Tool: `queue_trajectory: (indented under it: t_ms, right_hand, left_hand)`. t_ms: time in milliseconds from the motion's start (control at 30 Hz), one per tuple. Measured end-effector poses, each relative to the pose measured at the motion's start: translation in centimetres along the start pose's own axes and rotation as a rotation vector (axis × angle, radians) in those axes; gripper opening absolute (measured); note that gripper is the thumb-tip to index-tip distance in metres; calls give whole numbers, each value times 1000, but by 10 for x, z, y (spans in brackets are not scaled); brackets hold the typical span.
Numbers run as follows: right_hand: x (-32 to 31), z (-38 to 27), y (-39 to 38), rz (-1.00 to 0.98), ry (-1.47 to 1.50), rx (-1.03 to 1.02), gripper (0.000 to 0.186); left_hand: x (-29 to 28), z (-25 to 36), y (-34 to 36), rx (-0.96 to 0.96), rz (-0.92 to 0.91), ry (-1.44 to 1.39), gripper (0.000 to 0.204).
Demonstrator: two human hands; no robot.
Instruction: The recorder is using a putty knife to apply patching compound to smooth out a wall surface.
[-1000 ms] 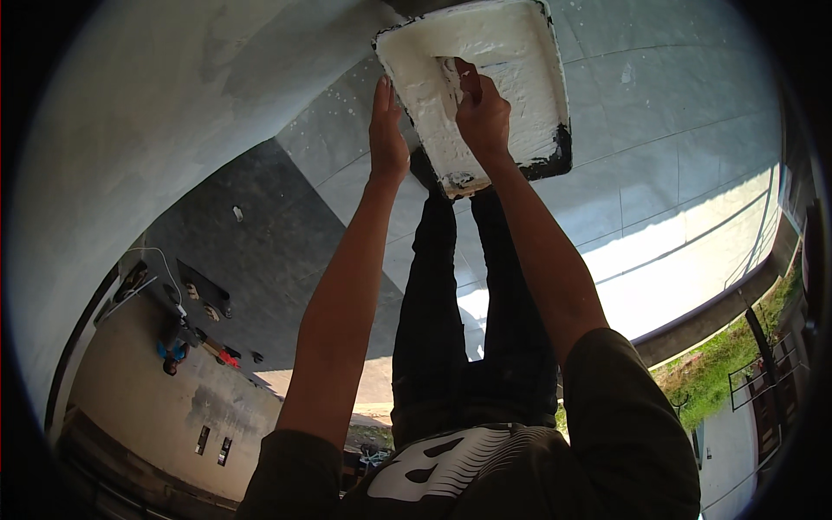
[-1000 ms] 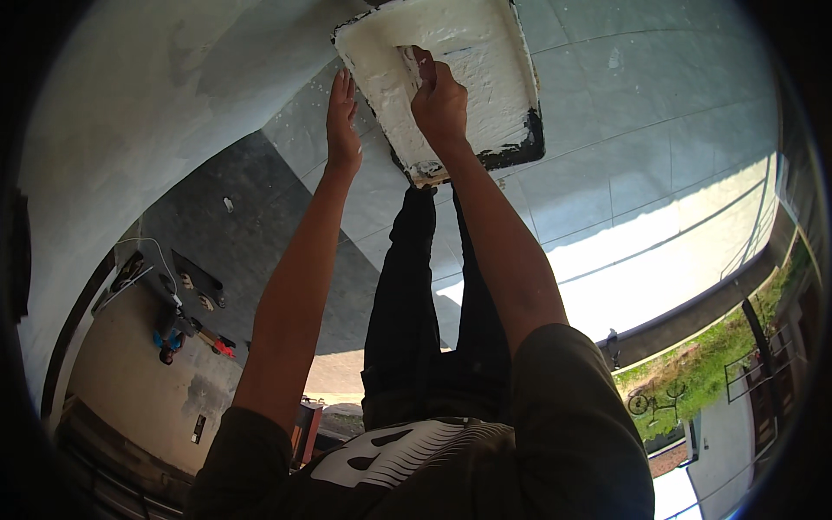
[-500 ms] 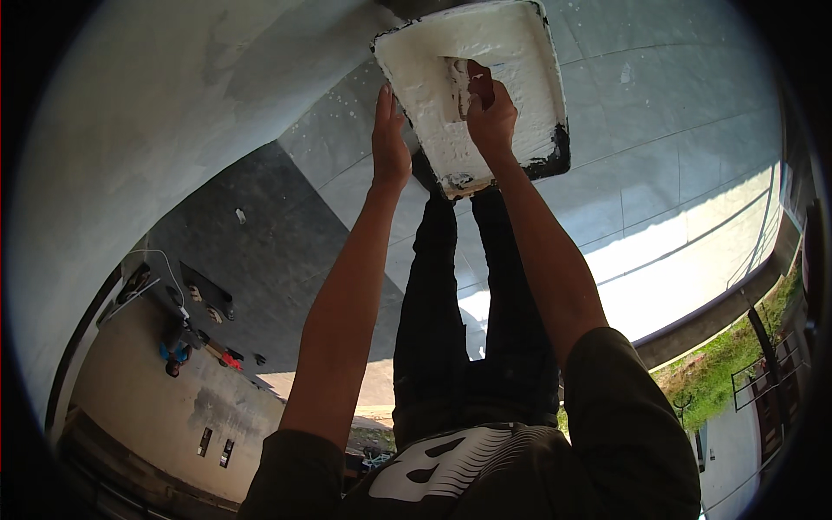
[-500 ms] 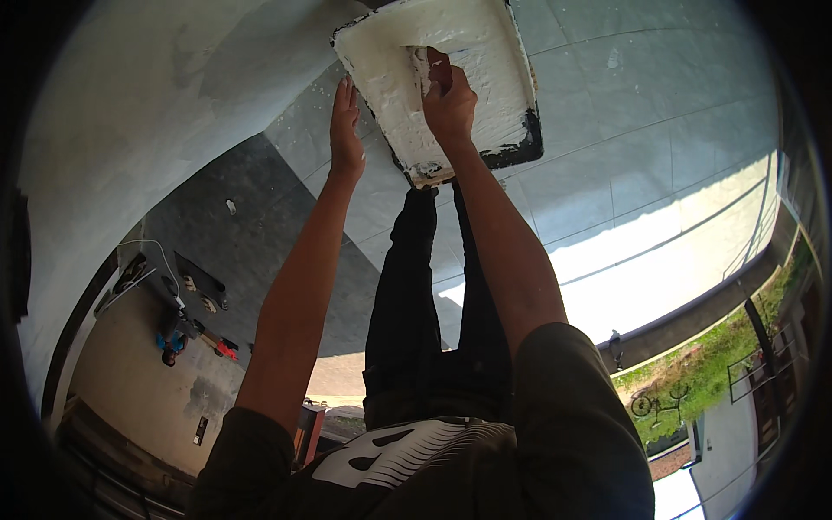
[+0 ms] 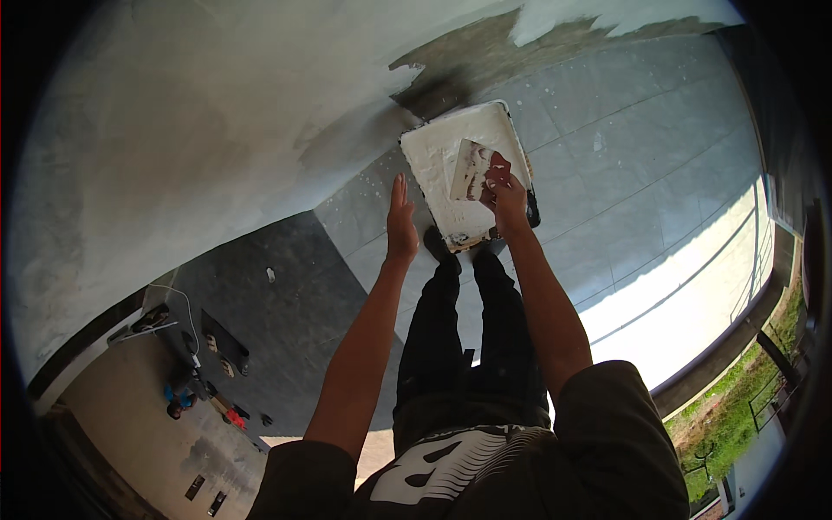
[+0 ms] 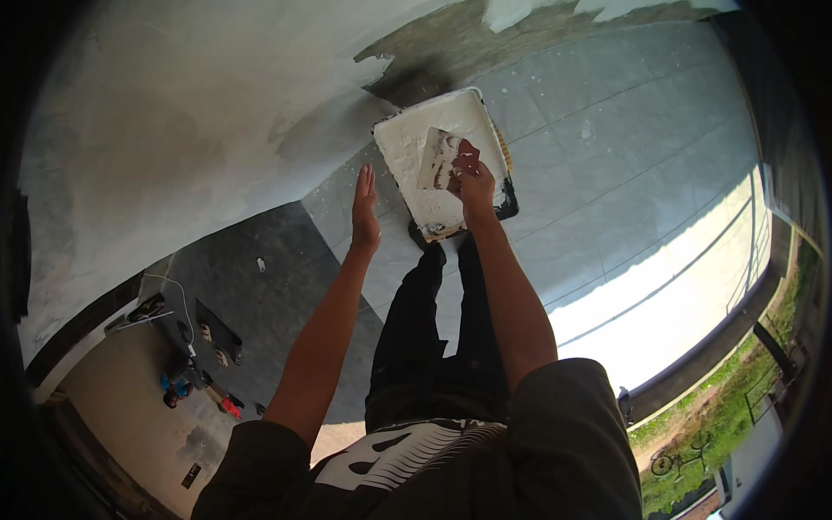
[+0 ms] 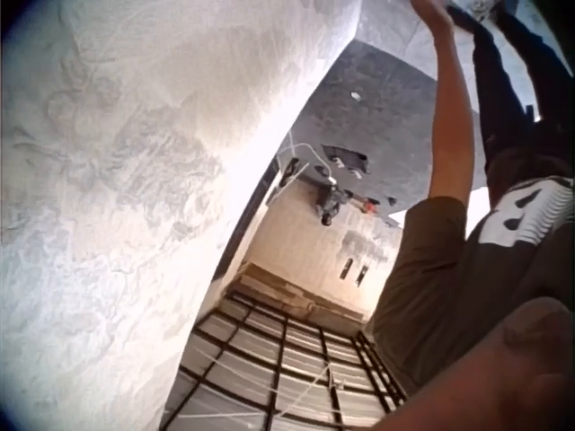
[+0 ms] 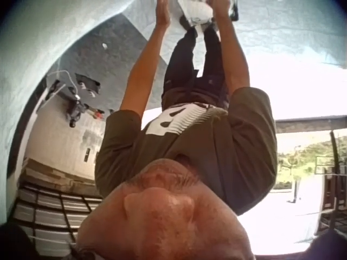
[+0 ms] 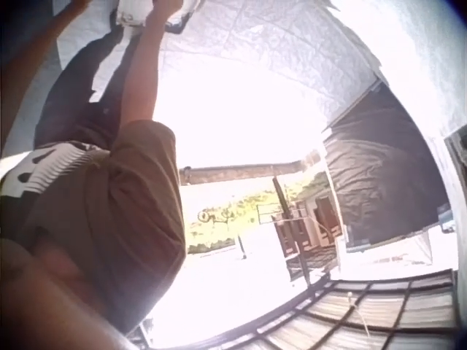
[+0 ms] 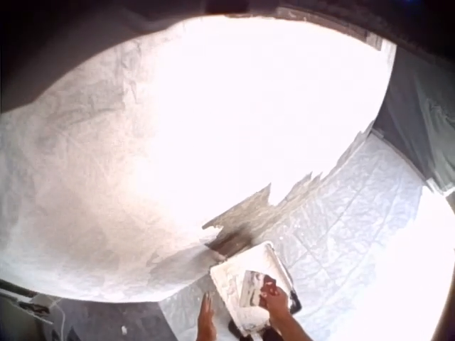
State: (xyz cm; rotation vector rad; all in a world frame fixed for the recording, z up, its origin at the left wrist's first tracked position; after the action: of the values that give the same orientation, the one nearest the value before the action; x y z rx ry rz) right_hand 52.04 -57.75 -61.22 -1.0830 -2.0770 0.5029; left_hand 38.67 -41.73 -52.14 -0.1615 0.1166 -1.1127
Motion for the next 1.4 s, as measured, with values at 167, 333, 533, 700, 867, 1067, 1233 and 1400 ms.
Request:
queue_trajectory:
  t_ms: [167,333,533,700,867,1067,1233,1400]
  right_hand:
    - [17,-43,-40,-72,83,-86,30]
    - [33,-73,-80,-164,255,-151,32]
    - [56,-101,-119,-283,375,-213,31]
    - [83,-128,-131,-391,432,-266,30]
    - [120,-155,-142,-471,410,-415,25]
    - [168,-176,-158,-458,439,-631,32]
    - [215,-190,-168,-424,568,-710,37]
    - [248,-201,-181,-395,542,-819,37]
  left_hand:
    - [10,94,-16,203,-14,105,72]
    - [18,160,-39,376,-3,180,73]
    - [15,205,-43,467,22,234,75]
    - [0,221,-34,475,20,294,76]
    - [-23,240,-32,496,-27,330,78]
    - [-63,287,-32,597,-110,416,79]
    - [-88,330,-40,620,-209,474,78]
    - [-104,345,-39,689,-300,475,79]
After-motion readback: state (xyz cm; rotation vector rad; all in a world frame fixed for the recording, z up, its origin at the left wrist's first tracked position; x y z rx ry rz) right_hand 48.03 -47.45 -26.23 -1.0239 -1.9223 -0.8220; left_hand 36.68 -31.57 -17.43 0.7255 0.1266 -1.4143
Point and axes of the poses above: each hand's wrist, its own y-axis towards the middle knuckle, its own x-axis out of the palm, z = x × y, the point moved 3 cm from there along y, towards the middle knuckle, and after that the axes turned 15 degrees about -z, right-handed, at the moved point
